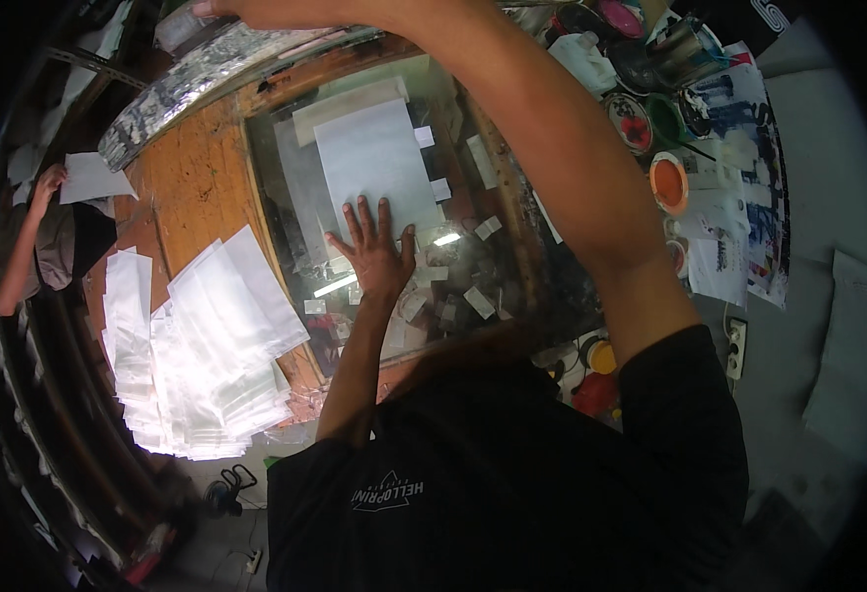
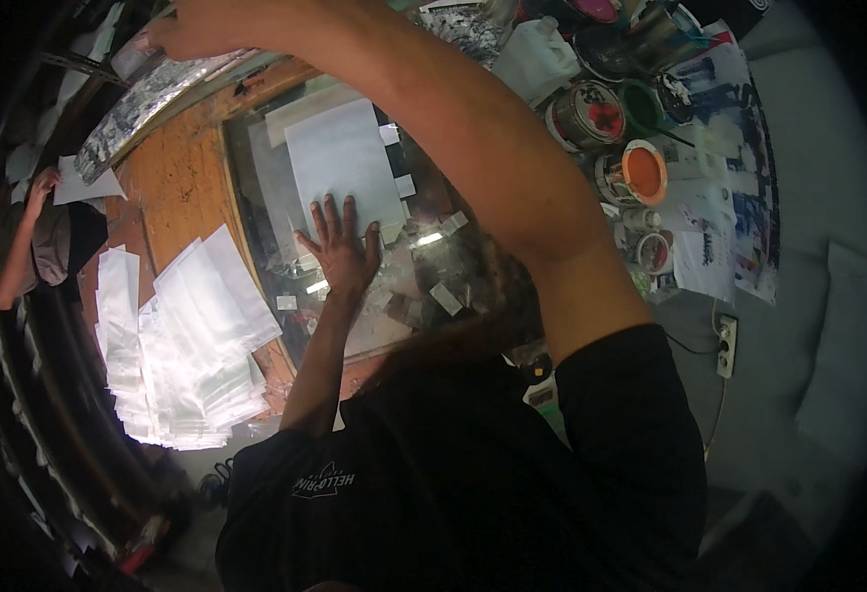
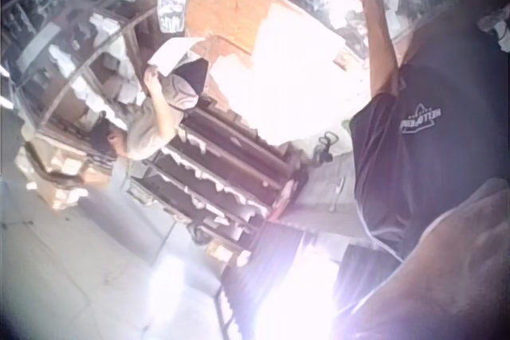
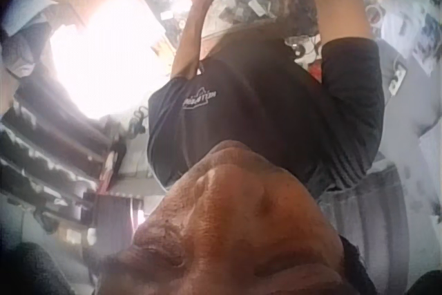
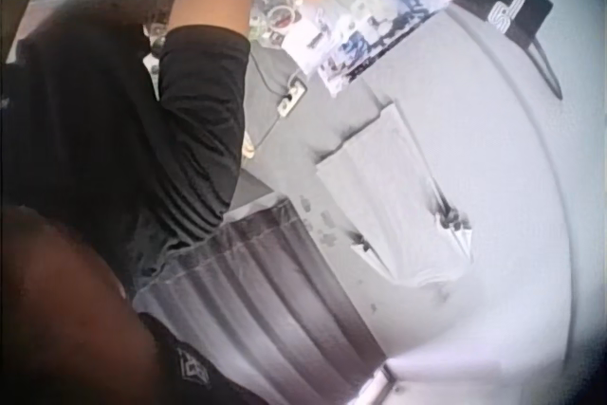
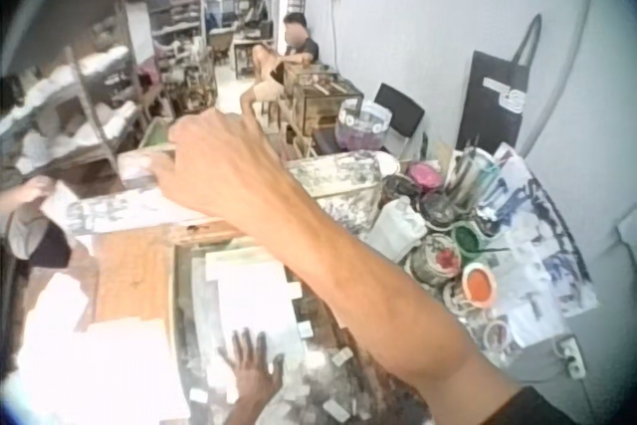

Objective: The person repeatedly places white paper sheets onto a screen printing frame, uses a squeegee to pull ink across the mesh, and lifts the frame to reveal printed sheets. A coworker removes finished prints from the side. The cycle continues with multiple sheets throughout the clip.

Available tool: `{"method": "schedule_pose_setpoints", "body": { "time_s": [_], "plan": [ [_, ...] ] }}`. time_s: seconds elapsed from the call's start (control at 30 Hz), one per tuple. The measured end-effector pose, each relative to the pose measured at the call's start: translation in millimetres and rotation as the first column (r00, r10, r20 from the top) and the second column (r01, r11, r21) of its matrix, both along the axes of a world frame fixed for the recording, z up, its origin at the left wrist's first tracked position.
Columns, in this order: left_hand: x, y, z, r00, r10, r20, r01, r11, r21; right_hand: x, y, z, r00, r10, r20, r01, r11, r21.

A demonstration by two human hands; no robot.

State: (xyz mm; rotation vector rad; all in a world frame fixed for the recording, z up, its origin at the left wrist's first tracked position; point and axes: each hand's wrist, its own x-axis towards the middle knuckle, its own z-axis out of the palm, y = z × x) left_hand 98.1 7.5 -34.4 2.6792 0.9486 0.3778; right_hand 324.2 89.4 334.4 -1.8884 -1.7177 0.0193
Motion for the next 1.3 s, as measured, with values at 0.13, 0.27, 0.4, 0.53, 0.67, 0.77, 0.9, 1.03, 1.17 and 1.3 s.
{"method": "schedule_pose_setpoints", "body": {
  "time_s": [0.13, 0.27, 0.4, 0.53, 0.67, 0.77, 0.9, 1.03, 1.17, 1.3],
  "plan": [
    [-3.1, 2.1, 5.0, 0.998, -0.012, 0.053, 0.013, 1.000, -0.018, -16.4, -8.4, -14.5, 0.996, -0.065, 0.065, 0.058, 0.992, 0.114],
    [-20.8, 0.4, 45.5, 0.909, 0.079, 0.409, 0.098, 0.914, -0.395, -35.2, -21.1, -42.9, 0.988, -0.086, 0.130, 0.082, 0.996, 0.037],
    [-47.1, -18.6, 128.2, 0.394, 0.610, 0.687, 0.347, 0.594, -0.726, -83.9, -95.4, -129.8, 0.975, -0.129, 0.180, 0.082, 0.966, 0.245],
    [-89.2, -28.5, 119.1, 0.357, 0.932, -0.063, 0.562, -0.268, -0.783, -74.7, -108.2, -235.7, 0.997, -0.065, -0.034, 0.057, 0.978, -0.201],
    [-76.9, -22.3, 77.0, 0.412, 0.877, -0.248, 0.333, -0.398, -0.855, -7.6, -36.1, -284.5, 0.991, -0.069, -0.118, 0.041, 0.973, -0.225],
    [-75.6, -22.1, 59.6, 0.370, 0.883, -0.289, 0.349, -0.420, -0.838, 32.4, 32.2, -300.1, 0.989, -0.129, 0.071, 0.137, 0.983, -0.122],
    [-81.4, -21.6, 68.5, 0.399, 0.863, -0.310, 0.271, -0.434, -0.859, 52.6, 79.1, -318.8, 0.986, -0.112, 0.125, 0.133, 0.975, -0.179],
    [-86.1, -23.4, 63.3, 0.359, 0.880, -0.312, 0.314, -0.428, -0.847, 41.2, 71.5, -302.0, 0.999, -0.050, -0.020, 0.043, 0.958, -0.285],
    [-86.7, -20.3, 55.4, 0.435, 0.864, -0.254, 0.318, -0.411, -0.854, 6.9, 30.7, -314.6, 0.998, -0.027, 0.065, 0.046, 0.949, -0.311],
    [-84.6, -18.7, 50.7, 0.430, 0.871, -0.239, 0.347, -0.403, -0.847, -58.4, -50.3, -324.1, 0.996, -0.070, 0.061, 0.083, 0.967, -0.242]
  ]
}}
